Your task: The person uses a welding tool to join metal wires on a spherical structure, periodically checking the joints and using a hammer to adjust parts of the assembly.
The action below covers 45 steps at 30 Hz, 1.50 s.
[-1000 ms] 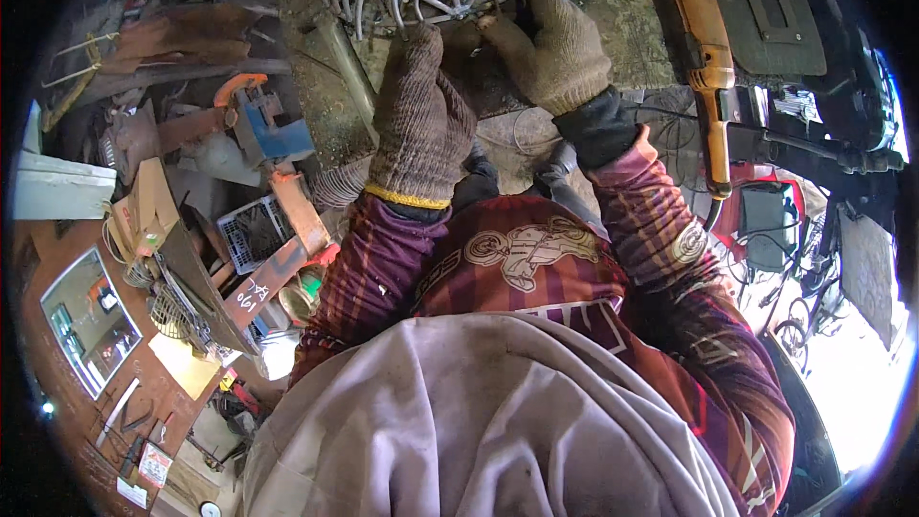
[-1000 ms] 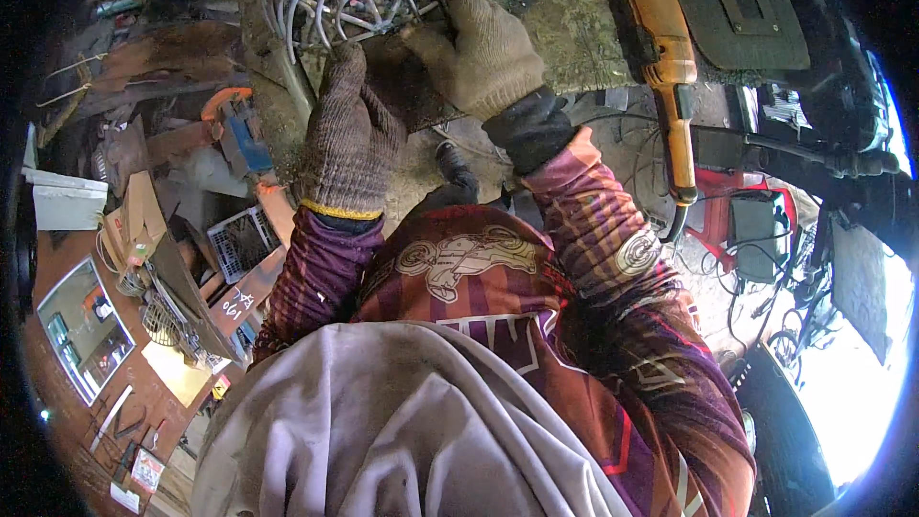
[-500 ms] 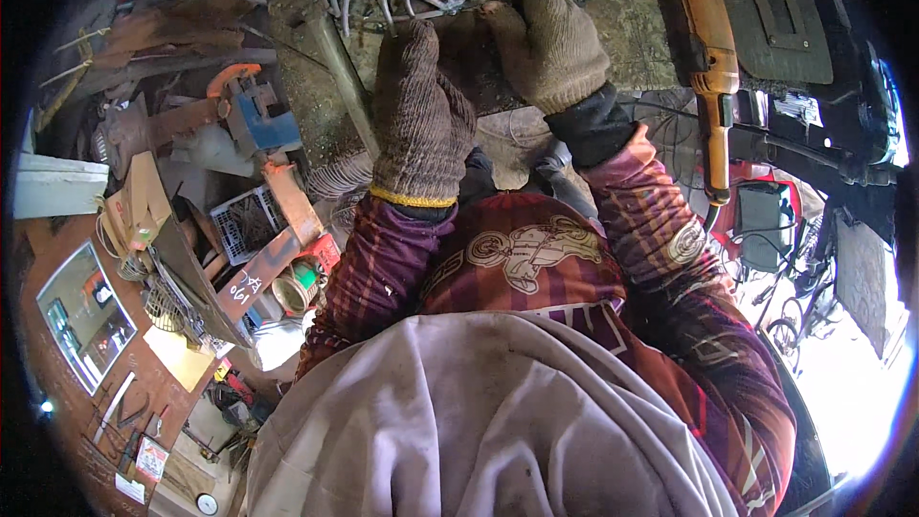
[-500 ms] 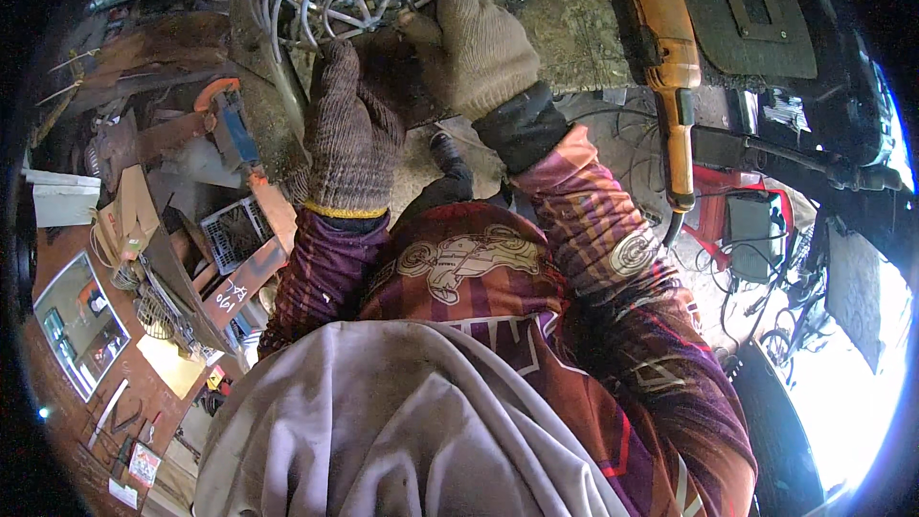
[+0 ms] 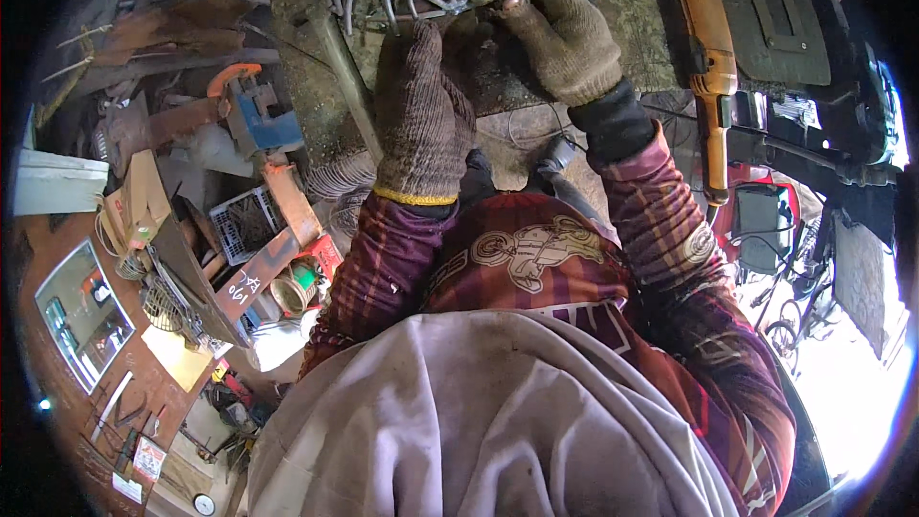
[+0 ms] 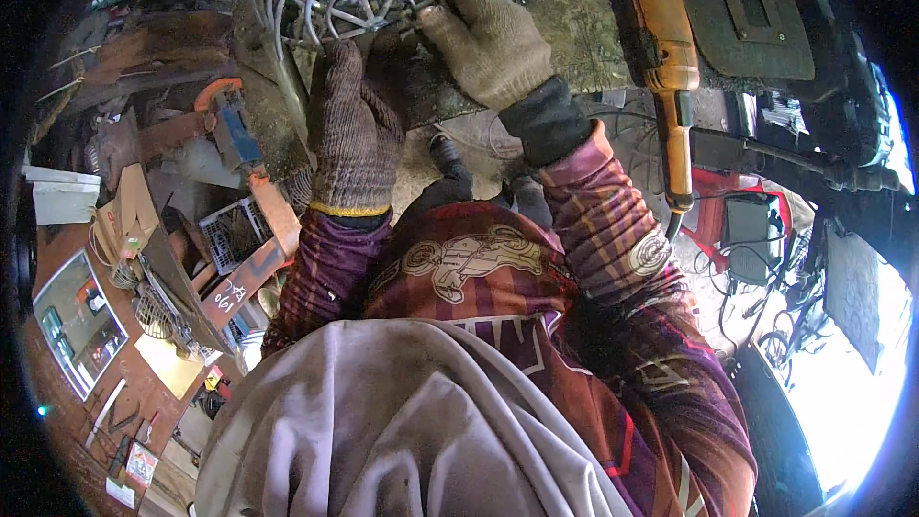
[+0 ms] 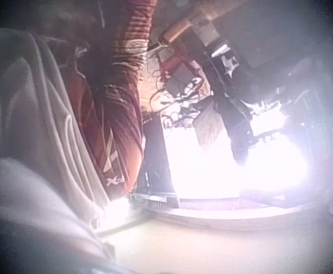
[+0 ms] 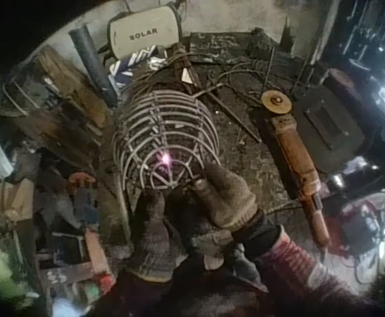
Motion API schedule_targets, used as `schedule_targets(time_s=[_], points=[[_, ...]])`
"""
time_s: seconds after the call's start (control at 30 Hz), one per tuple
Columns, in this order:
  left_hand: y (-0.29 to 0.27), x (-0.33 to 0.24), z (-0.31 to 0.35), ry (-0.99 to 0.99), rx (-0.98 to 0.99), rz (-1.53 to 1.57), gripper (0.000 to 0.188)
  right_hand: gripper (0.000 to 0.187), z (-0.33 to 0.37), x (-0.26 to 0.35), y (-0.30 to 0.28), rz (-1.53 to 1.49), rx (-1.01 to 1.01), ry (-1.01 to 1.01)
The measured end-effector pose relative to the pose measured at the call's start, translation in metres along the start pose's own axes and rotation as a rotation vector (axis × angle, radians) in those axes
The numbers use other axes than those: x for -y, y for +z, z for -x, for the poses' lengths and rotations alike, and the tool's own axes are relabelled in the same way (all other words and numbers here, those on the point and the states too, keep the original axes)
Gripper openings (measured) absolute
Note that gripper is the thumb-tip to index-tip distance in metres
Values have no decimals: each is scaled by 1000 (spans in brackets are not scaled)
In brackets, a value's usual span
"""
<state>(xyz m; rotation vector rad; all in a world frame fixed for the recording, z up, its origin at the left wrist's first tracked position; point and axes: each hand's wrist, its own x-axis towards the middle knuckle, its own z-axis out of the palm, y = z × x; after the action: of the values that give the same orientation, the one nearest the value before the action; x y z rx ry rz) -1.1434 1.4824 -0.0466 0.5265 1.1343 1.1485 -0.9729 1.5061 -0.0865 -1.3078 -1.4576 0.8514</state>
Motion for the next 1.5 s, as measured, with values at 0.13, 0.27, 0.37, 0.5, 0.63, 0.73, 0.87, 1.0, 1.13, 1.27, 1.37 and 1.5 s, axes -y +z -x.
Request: schedule_targets(time_s=[0.13,0.27,0.37,0.5,0.63,0.73,0.87,1.0,1.13,1.27,1.37,1.5], points=[[-12,19,-15,121,38,-46,32,49,-3,0,-1,36,26,7],[-15,26,-16,369,50,-388,31,48,-8,15,-7,163,58,59],[-14,28,-16,402,70,-411,39,47,-7,6,-2,71,6,7],[-13,23,-14,103,123,104,38,47,-8,8,-5,113,24,52],[0,11,-6,34,76,148,30,49,-7,12,-4,104,16,66],[2,8,-2,1,9,74,32,49,-8,14,-6,140,23,81],[-2,10,-4,6,84,168,31,49,-9,18,-6,178,30,31],[-1,7,-2,47,184,282,34,48,-8,9,-10,22,82,38],[-5,4,-1,17,105,181,32,45,-8,11,-13,53,115,10],[-2,10,-5,110,95,241,27,51,-10,17,-14,137,113,64],[-7,13,-7,134,66,219,28,55,-11,4,-12,25,92,55],[-9,9,-4,165,95,176,30,57,-13,6,-14,93,88,47]])
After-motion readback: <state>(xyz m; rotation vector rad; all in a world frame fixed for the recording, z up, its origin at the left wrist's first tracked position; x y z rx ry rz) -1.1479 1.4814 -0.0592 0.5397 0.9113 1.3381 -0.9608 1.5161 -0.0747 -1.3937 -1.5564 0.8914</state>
